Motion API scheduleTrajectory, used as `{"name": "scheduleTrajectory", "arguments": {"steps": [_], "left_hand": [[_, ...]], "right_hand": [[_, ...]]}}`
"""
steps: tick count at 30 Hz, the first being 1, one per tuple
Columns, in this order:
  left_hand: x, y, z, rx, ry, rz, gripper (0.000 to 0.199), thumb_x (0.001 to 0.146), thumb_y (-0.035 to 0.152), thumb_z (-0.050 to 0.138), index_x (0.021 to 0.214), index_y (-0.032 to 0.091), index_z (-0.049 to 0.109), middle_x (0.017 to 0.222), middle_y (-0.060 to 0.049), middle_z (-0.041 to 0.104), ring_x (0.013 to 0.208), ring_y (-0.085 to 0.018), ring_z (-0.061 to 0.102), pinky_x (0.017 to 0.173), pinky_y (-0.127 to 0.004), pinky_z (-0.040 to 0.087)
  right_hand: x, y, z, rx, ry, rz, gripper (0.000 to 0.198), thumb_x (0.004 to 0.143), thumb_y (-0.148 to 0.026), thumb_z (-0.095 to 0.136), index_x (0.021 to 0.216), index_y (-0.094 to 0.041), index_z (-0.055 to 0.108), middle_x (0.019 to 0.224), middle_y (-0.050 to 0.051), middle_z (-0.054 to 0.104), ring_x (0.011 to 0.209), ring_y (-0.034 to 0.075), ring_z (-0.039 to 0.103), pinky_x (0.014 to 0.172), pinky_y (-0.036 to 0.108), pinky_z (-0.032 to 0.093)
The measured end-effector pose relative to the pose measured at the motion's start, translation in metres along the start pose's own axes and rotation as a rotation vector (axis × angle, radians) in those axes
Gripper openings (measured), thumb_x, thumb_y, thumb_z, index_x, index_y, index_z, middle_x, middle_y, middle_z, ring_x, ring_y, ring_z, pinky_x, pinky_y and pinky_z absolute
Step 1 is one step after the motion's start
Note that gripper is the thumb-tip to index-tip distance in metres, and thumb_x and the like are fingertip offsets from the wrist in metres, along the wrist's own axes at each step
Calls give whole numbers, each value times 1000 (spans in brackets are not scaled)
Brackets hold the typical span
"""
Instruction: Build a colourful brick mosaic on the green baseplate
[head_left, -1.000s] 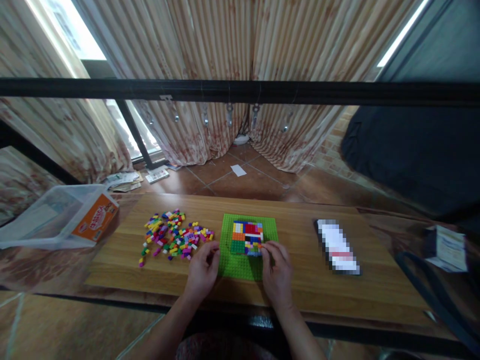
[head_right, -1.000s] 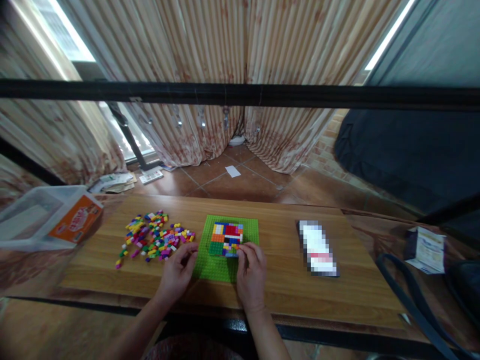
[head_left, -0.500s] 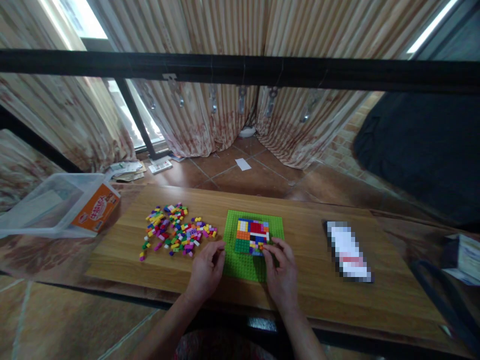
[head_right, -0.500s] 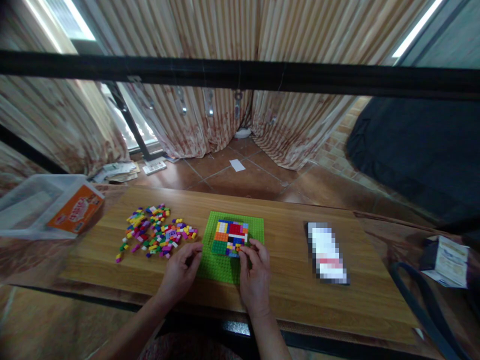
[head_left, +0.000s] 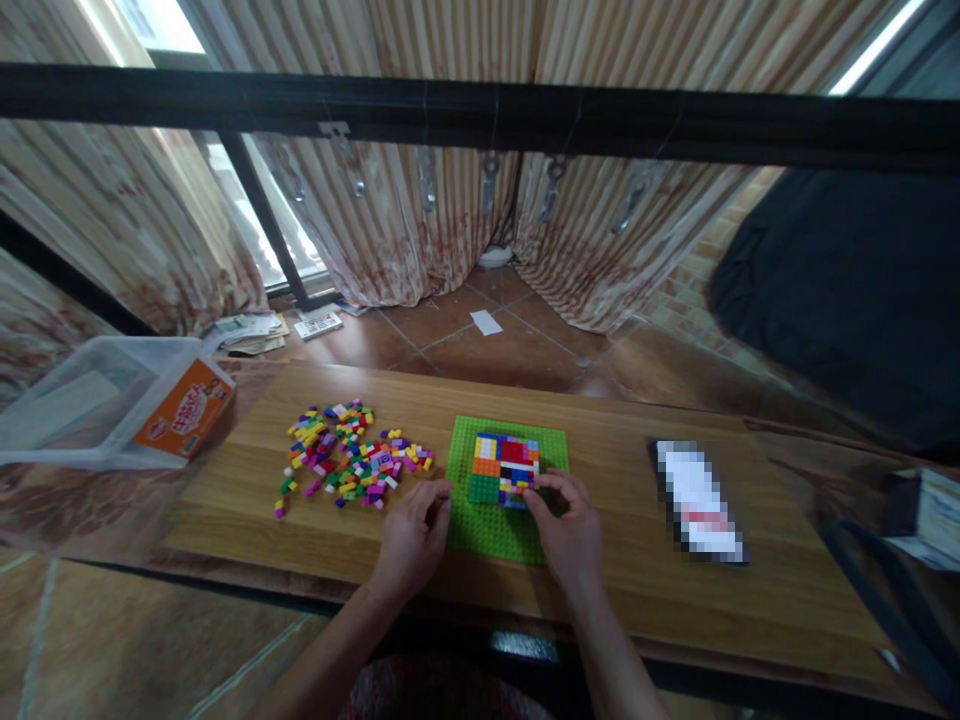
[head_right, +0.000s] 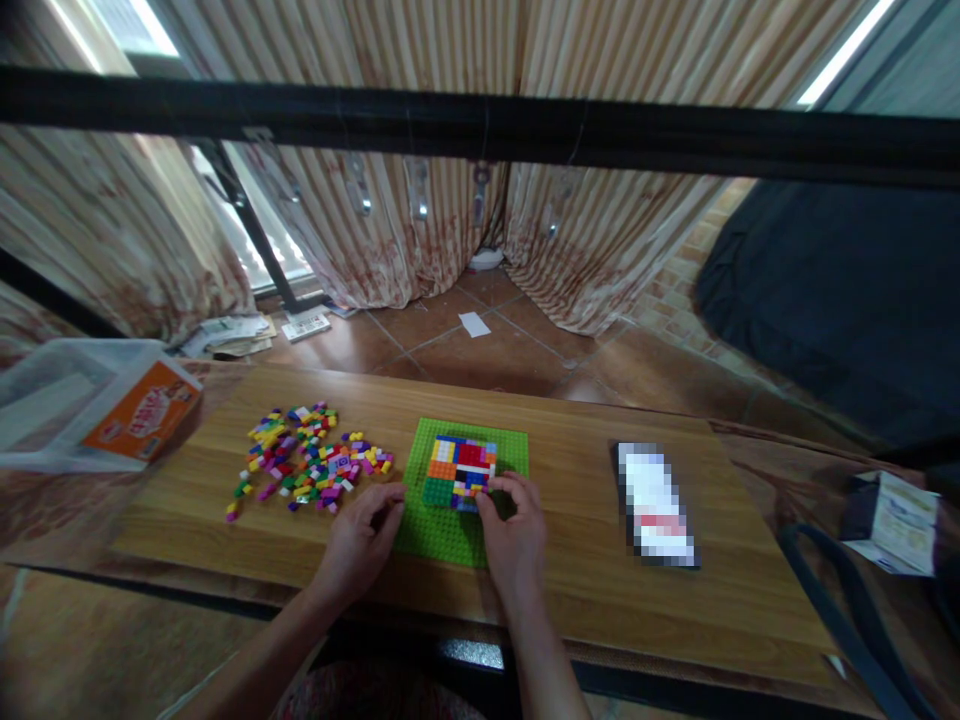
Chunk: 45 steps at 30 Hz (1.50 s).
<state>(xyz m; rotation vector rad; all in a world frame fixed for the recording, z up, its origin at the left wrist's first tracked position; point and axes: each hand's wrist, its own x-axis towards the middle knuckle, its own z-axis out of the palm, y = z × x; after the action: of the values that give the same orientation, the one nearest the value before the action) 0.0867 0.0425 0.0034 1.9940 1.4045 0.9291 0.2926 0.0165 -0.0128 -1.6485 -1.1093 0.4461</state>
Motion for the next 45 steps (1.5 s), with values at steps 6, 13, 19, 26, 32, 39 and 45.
{"name": "scheduleTrajectory", "arguments": {"steps": [6,13,19,26,32,39,45], "left_hand": [[-1,-2,2,-1,2,6,15,88,21,47,94,21,61,92,-5,69,87,-18,64,79,-31,51],[-1,-2,2,12,10,25,15,87,19,48,94,21,61,91,-4,68,87,-17,64,79,-30,51],[-2,-4,3,26,2,39,17,87,19,47,95,21,63,93,-5,69,90,-19,64,81,-32,51],[-4,-8,5,33,17,72,18,87,18,47,96,21,62,94,-5,68,91,-19,64,81,-33,51],[-6,-4,1,-9,36,62,21,86,14,45,99,20,61,95,-6,66,92,-18,62,82,-32,50],[9,-13,-17,252,207,-26,15,87,16,48,96,20,60,93,-6,60,87,-19,59,76,-31,48],[32,-14,-14,498,131,-7,8,85,20,53,87,19,61,92,-7,59,87,-21,57,80,-32,47]], "right_hand": [[1,-2,5,23,14,39,20,74,-35,67,87,-19,68,97,7,65,90,21,60,85,39,47],[2,0,11,51,-2,158,26,71,-33,66,92,-17,67,90,7,68,83,21,62,78,37,48],[4,0,12,62,-10,135,29,71,-35,67,94,-17,66,87,6,70,80,21,63,76,37,48],[3,13,-1,245,12,131,38,75,-43,63,102,-16,65,94,9,69,83,21,64,78,38,50],[-7,25,-5,178,77,42,37,81,-45,58,101,-15,65,96,11,69,86,22,64,80,40,50],[-13,17,-4,25,43,-59,32,86,-43,54,99,-17,66,100,12,67,91,24,62,84,41,48],[-14,13,-4,-2,32,-76,28,87,-40,53,97,-18,66,99,10,66,92,23,61,86,41,47]]}}
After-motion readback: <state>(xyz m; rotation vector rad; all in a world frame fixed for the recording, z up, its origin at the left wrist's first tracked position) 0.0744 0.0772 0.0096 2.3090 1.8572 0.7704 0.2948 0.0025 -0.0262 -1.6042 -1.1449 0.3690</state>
